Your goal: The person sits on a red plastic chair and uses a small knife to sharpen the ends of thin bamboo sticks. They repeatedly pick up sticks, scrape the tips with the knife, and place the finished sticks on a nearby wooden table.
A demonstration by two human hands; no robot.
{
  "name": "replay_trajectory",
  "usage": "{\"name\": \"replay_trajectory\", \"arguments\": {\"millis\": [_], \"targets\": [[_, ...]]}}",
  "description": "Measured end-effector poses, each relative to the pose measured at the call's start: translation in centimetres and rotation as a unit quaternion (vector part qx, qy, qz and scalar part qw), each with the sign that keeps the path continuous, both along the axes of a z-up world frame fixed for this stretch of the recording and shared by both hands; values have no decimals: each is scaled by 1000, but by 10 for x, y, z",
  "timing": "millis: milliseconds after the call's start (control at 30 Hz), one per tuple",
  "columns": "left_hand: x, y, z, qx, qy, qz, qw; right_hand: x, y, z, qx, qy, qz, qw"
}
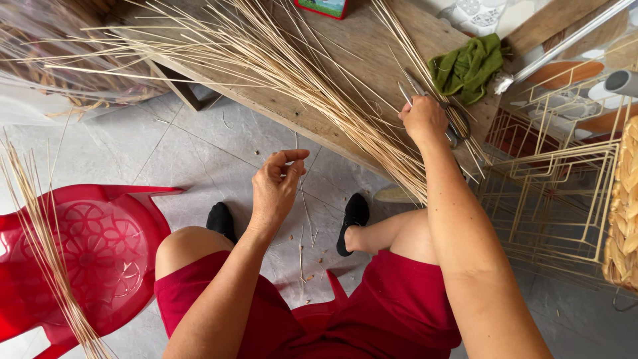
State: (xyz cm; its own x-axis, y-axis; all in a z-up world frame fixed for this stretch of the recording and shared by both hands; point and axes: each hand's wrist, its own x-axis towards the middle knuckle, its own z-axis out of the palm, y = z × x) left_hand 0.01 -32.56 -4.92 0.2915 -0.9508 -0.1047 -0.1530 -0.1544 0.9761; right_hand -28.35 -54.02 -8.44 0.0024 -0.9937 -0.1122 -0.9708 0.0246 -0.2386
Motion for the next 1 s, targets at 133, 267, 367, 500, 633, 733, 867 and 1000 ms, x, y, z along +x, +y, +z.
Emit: {"name": "replay_trajectory", "arguments": {"millis": [133,267,367,500,633,733,867,1000], "targets": [[5,2,1,11,-1,5,1000,-1,-6,-9,-44,25,15,999],[8,3,0,17,-10,5,1000,-9,-9,-2,-90,-11,2,996],[10,4,1,11,-17,6,1000,-12,-3,12,-144,-82,-4,986],[11,4,2,15,-15,7,1000,-19,5,31,-181,-154,-72,969],[13,5,3,20,-11,8,1000,-35,12,46,-248,-182,-73,949],[13,6,2,18,-12,6,1000,-43,21,52,-267,-210,-71,938],[13,7,1,11,-21,5,1000,-49,38,64,-289,-225,-58,929],[13,8,1,1,-17,11,1000,-41,66,94,-362,-273,9,891]]}}
